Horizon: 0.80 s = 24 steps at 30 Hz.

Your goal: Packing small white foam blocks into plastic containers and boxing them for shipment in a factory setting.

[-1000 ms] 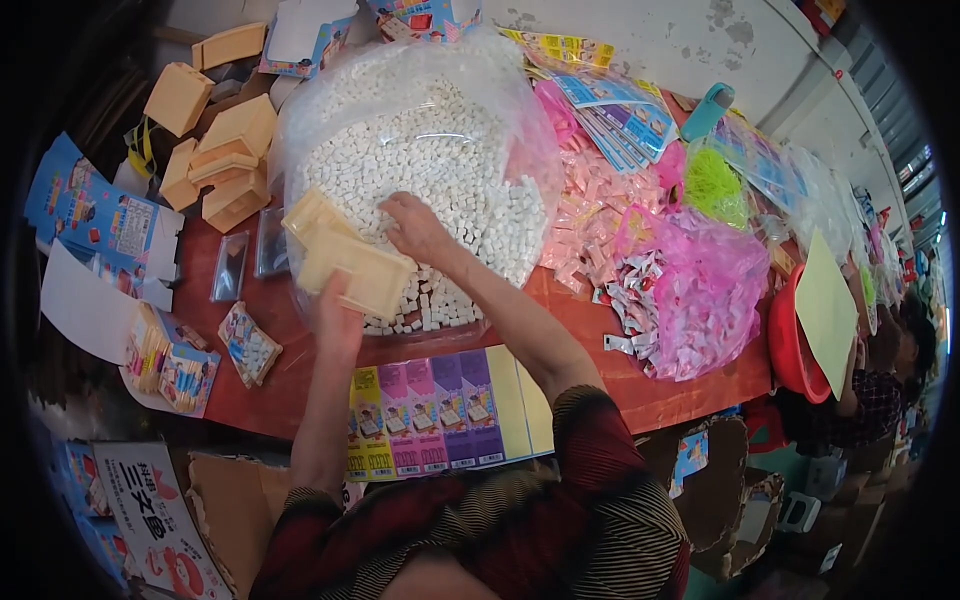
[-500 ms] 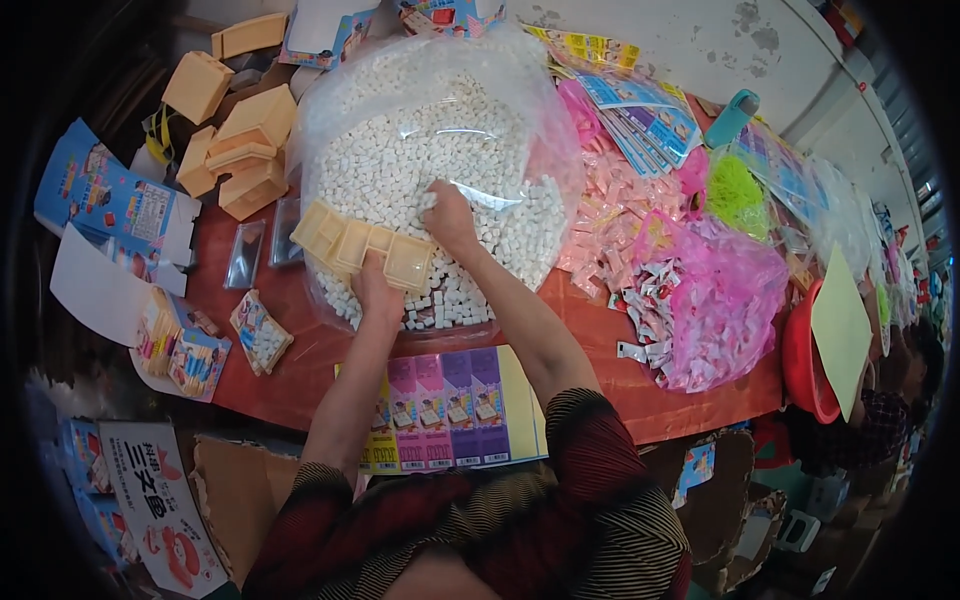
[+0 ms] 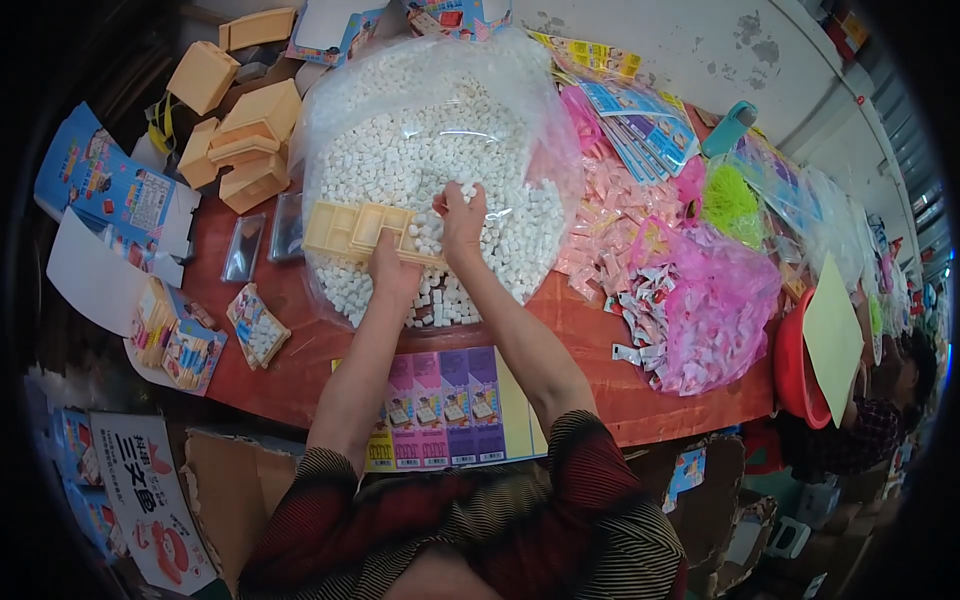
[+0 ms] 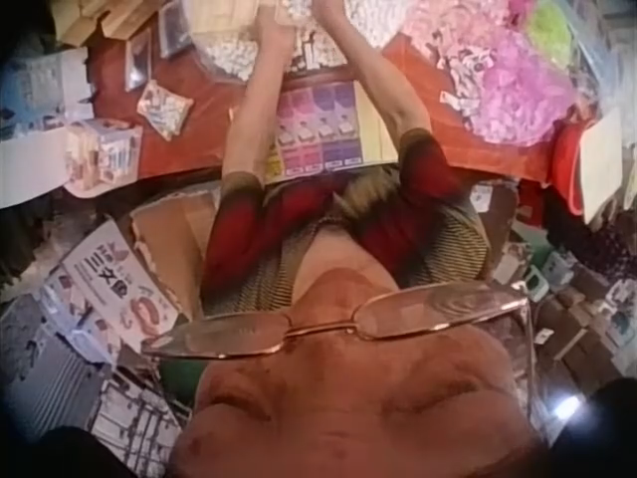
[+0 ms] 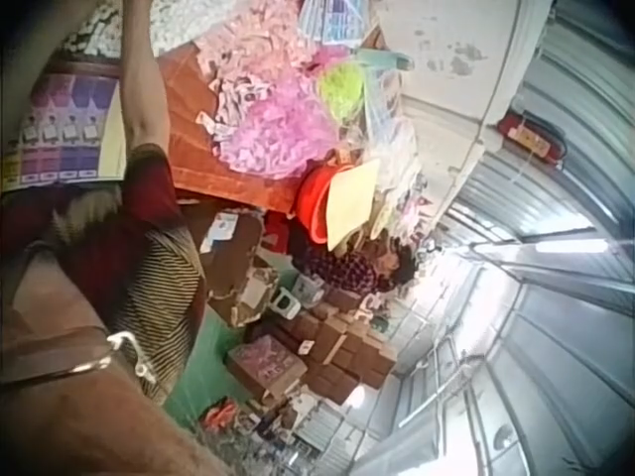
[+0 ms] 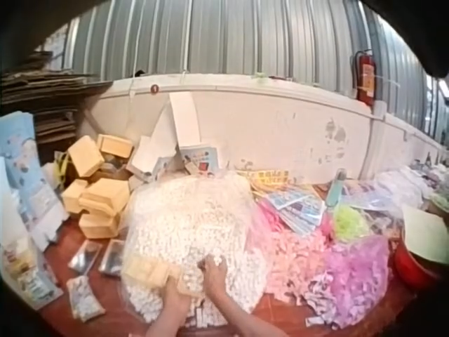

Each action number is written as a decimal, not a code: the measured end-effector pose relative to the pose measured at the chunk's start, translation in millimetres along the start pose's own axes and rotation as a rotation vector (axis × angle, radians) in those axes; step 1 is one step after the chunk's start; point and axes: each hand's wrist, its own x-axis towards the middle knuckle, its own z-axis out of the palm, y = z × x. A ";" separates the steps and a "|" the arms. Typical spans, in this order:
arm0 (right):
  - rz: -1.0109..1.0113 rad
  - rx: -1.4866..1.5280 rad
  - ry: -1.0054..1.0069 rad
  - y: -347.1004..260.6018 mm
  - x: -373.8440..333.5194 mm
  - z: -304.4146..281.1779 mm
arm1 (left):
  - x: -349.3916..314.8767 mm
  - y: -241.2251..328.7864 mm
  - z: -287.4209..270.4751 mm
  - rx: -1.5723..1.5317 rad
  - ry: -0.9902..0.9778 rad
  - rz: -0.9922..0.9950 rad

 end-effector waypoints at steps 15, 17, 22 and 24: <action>-0.897 -1.269 -0.273 -20.8 -40.5 0.2 | -13.3 24.9 8.4 0.031 -0.214 -0.309; -0.906 -1.199 -0.252 -39.0 -42.7 -7.5 | -28.7 22.6 17.9 0.085 -0.211 -0.314; -0.725 -1.009 -0.234 -97.7 -55.7 -82.1 | -43.4 26.9 17.9 0.093 -0.245 -0.320; -0.648 -1.092 -0.132 -122.4 -58.9 -127.4 | -41.6 30.5 8.2 0.116 -0.250 -0.319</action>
